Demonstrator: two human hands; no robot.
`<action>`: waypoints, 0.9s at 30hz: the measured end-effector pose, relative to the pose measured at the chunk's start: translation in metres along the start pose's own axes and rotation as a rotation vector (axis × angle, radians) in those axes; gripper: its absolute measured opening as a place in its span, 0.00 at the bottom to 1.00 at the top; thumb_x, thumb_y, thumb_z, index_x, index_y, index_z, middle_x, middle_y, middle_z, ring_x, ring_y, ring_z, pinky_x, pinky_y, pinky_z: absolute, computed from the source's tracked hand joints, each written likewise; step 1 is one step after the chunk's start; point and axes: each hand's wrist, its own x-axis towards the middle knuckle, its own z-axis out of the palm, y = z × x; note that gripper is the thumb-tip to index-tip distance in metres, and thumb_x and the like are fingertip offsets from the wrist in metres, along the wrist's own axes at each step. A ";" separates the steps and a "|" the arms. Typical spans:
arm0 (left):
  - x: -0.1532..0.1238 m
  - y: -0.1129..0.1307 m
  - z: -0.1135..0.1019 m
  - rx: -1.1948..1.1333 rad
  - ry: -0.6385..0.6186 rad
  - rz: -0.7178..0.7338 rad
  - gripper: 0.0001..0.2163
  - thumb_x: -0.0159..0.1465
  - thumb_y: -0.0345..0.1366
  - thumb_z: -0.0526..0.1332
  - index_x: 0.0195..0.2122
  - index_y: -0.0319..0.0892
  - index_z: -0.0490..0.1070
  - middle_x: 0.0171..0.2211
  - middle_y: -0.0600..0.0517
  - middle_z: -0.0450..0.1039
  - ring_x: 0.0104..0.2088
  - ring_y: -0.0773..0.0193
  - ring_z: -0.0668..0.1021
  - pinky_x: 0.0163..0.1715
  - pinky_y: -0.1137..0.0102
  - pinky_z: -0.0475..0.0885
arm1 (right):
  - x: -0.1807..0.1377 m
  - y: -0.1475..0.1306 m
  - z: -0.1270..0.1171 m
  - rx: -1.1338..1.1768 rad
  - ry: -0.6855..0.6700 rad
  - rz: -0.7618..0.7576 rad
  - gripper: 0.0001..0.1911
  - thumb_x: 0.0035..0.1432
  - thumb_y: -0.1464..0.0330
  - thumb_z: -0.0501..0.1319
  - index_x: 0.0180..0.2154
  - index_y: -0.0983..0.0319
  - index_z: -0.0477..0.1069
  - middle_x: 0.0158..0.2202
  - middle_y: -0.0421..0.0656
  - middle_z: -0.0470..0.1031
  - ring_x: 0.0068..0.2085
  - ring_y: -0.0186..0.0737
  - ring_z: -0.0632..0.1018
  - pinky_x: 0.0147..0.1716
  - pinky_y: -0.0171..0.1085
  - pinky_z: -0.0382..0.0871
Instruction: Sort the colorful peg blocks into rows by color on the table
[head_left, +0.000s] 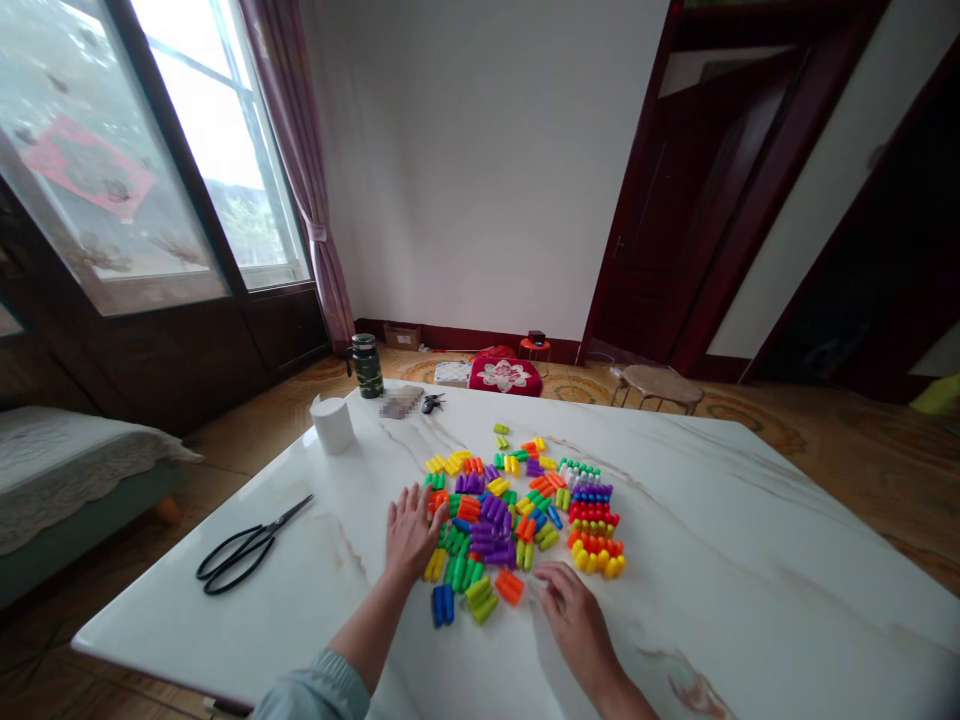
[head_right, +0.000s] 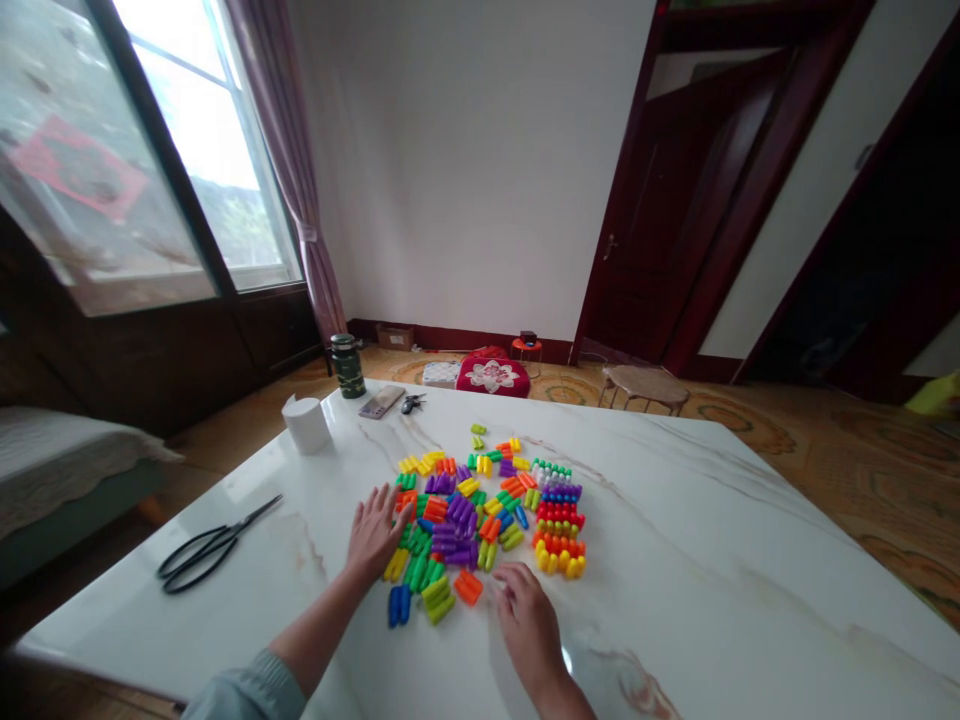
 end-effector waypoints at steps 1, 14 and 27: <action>-0.001 0.001 0.001 0.019 -0.003 0.005 0.28 0.68 0.50 0.48 0.63 0.40 0.62 0.66 0.42 0.58 0.68 0.49 0.56 0.65 0.51 0.49 | 0.006 -0.001 0.001 0.018 0.031 0.016 0.13 0.61 0.72 0.52 0.39 0.57 0.74 0.42 0.47 0.77 0.43 0.44 0.79 0.43 0.42 0.76; -0.002 0.000 0.002 0.070 -0.012 0.009 0.32 0.66 0.56 0.48 0.65 0.40 0.59 0.67 0.42 0.56 0.68 0.49 0.56 0.66 0.51 0.48 | 0.196 0.015 0.051 -0.380 0.069 0.249 0.22 0.57 0.62 0.61 0.53 0.60 0.70 0.62 0.52 0.61 0.62 0.53 0.63 0.58 0.50 0.60; -0.001 -0.001 0.005 0.127 -0.019 0.018 0.32 0.64 0.57 0.49 0.64 0.42 0.61 0.67 0.43 0.56 0.68 0.49 0.55 0.65 0.50 0.48 | 0.226 0.031 0.064 -0.478 -0.116 0.466 0.20 0.58 0.58 0.59 0.50 0.60 0.72 0.53 0.53 0.67 0.54 0.53 0.69 0.51 0.48 0.62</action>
